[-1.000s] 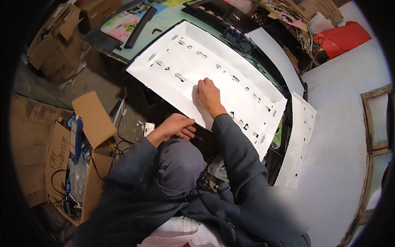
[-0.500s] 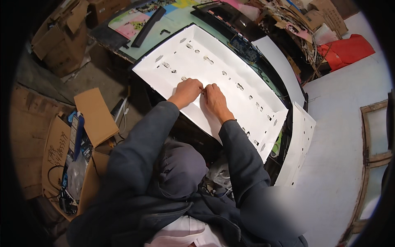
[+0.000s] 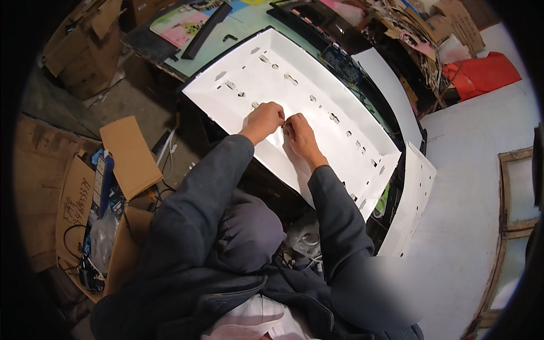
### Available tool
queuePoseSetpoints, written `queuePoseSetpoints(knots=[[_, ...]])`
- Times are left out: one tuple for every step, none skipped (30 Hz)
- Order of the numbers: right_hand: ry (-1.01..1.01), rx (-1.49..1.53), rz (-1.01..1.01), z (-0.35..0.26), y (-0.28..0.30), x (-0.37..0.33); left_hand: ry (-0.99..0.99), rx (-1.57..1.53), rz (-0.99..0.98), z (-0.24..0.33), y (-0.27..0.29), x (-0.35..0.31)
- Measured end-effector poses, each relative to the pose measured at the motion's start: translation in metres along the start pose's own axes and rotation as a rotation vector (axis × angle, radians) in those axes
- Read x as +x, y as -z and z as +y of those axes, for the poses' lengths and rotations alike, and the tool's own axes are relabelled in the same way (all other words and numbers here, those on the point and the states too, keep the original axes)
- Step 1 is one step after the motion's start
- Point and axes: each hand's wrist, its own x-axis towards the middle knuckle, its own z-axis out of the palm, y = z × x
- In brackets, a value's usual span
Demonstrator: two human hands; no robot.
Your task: The person sits on the floor and aligns a white perforated panel over a black electronic chassis. They press and smooth the panel into place, then lift and reposition it multiple times to adjust alignment before setting it down again.
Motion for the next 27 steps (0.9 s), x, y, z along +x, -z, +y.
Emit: queuePoseSetpoints(knots=[[0.006,-0.004,0.004,0.000,0.000,0.000,0.025,-0.032,-0.019,0.002,0.002,-0.001],[-0.010,0.019,0.009,0.000,0.000,-0.001,0.024,-0.035,-0.016,0.001,0.001,-0.001],[-0.022,0.042,0.012,0.001,-0.001,-0.001,0.022,-0.039,-0.009,0.000,0.000,0.000],[-0.034,0.065,0.015,0.002,-0.001,-0.001,0.021,-0.042,-0.002,-0.001,-0.001,0.000],[-0.031,0.066,0.012,0.003,0.000,-0.001,0.021,-0.036,0.002,-0.001,-0.001,0.002],[-0.030,0.064,0.010,0.004,0.001,-0.001,0.019,-0.032,0.003,0.000,-0.003,0.002],[-0.030,0.063,0.007,0.004,0.001,-0.002,0.018,-0.028,0.004,0.000,-0.004,0.003],[-0.043,0.065,0.014,0.004,0.001,-0.003,0.017,-0.029,-0.003,0.000,-0.004,0.004],[-0.053,0.068,0.021,0.004,0.001,-0.003,0.017,-0.029,-0.007,-0.001,-0.005,0.006],[-0.062,0.072,0.027,0.003,0.001,-0.002,0.017,-0.029,-0.012,-0.002,-0.006,0.008],[-0.075,0.062,0.048,0.002,0.001,-0.003,0.009,-0.050,-0.019,-0.003,-0.006,0.009],[-0.086,0.053,0.069,0.001,0.000,-0.004,0.003,-0.070,-0.026,-0.008,-0.009,0.012],[-0.098,0.045,0.089,-0.001,-0.001,-0.005,-0.004,-0.090,-0.033,-0.012,-0.011,0.015],[-0.096,0.021,0.109,-0.002,-0.002,-0.006,-0.001,-0.121,-0.038,-0.016,-0.013,0.017],[-0.097,-0.005,0.131,-0.004,-0.003,-0.009,0.001,-0.152,-0.046,-0.017,-0.013,0.018],[-0.097,-0.030,0.152,-0.005,-0.003,-0.010,0.003,-0.184,-0.053,-0.017,-0.013,0.019],[-0.097,-0.034,0.158,-0.005,-0.002,-0.011,0.020,-0.170,-0.060,-0.017,-0.013,0.019],[-0.100,-0.040,0.166,-0.006,-0.001,-0.013,0.035,-0.157,-0.072,-0.010,-0.009,0.017],[-0.102,-0.046,0.172,-0.006,0.000,-0.015,0.051,-0.144,-0.083,-0.005,-0.007,0.015],[-0.124,-0.042,0.165,-0.007,0.001,-0.016,0.043,-0.124,-0.075,-0.004,-0.009,0.015],[-0.142,-0.037,0.159,-0.007,0.001,-0.015,0.034,-0.103,-0.063,-0.003,-0.009,0.015],[-0.160,-0.032,0.152,-0.008,0.002,-0.015,0.025,-0.082,-0.051,-0.003,-0.009,0.015],[-0.157,-0.031,0.148,-0.008,0.003,-0.014,0.039,-0.089,-0.071,-0.002,-0.009,0.015],[-0.156,-0.030,0.144,-0.008,0.004,-0.013,0.052,-0.097,-0.093,0.001,-0.005,0.014],[-0.155,-0.030,0.141,-0.009,0.005,-0.013,0.066,-0.105,-0.115,0.004,-0.002,0.012],[-0.167,-0.022,0.135,-0.010,0.005,-0.014,-0.014,-0.180,-0.097,-0.004,-0.009,0.014],[-0.166,-0.010,0.128,-0.013,0.003,-0.009,-0.093,-0.252,-0.065,-0.021,-0.017,0.020]])
